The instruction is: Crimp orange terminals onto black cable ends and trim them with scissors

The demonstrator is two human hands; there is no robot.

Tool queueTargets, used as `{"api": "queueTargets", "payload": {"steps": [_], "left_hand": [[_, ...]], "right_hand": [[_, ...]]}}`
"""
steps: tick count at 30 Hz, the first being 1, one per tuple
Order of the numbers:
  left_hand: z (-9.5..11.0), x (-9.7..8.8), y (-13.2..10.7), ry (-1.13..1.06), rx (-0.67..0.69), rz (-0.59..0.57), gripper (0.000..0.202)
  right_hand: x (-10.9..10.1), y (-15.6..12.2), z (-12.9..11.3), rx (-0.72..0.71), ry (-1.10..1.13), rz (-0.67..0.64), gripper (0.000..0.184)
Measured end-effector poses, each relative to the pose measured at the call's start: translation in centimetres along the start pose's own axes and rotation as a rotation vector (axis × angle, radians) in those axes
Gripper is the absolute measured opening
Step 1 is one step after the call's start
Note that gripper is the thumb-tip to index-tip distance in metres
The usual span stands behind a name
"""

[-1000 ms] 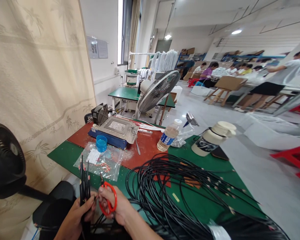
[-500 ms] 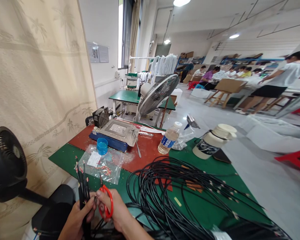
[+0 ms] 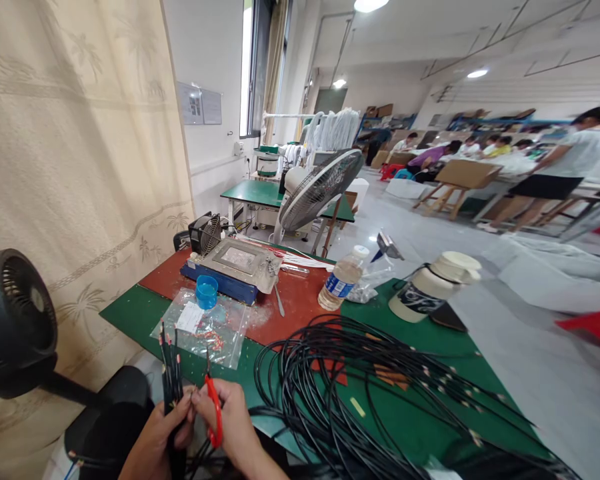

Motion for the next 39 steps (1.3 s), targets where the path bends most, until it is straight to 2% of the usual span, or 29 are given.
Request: {"api": "queueTargets", "payload": {"steps": [8, 12, 16, 19, 24, 29, 31, 39], "left_hand": [[-0.2, 0.2, 0.0, -0.082, -0.061, -0.045, 0.04], [-0.3, 0.3, 0.0, -0.097, -0.08, -0.067, 0.04], [-0.2, 0.2, 0.0, -0.1, -0.082, -0.038, 0.039], [-0.1, 0.3, 0.0, -0.094, -0.081, -0.04, 0.039], [-0.1, 0.2, 0.0, -0.064, -0.044, -0.031, 0.039], [-0.1, 0.1, 0.1, 0.002, -0.01, 0.023, 0.039], [-0.1, 0.0, 0.1, 0.026, 0.006, 0.051, 0.04], [-0.2, 0.0, 0.3, 0.065, 0.041, 0.045, 0.039]], "right_hand": [[-0.5, -0.2, -0.6, -0.218, -0.178, 0.035, 0.04], [-0.9, -0.2, -0.6, -0.25, -0.264, 0.079, 0.039], [-0.9, -0.3, -0.8, -0.294, -0.331, 0.089, 0.038], [-0.8, -0.4, -0.5, -0.255, -0.27, 0.064, 0.039], [-0.5, -0.2, 0.5, -0.05, -0.063, 0.047, 0.046], [-0.3, -0.4, -0.1, 0.026, 0.041, 0.07, 0.049], [-0.3, -0.4, -0.3, 0.034, 0.026, 0.074, 0.049], [-0.4, -0.4, -0.6, -0.042, -0.132, 0.111, 0.044]]}}
Point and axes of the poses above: each hand's wrist, its own y-axis towards the middle knuckle, its own x-axis out of the palm, z = x × y, the point moved 3 cm from there along y, towards the middle knuckle, and after that the axes turned 1 degree about -z, right-handed, at the moved point
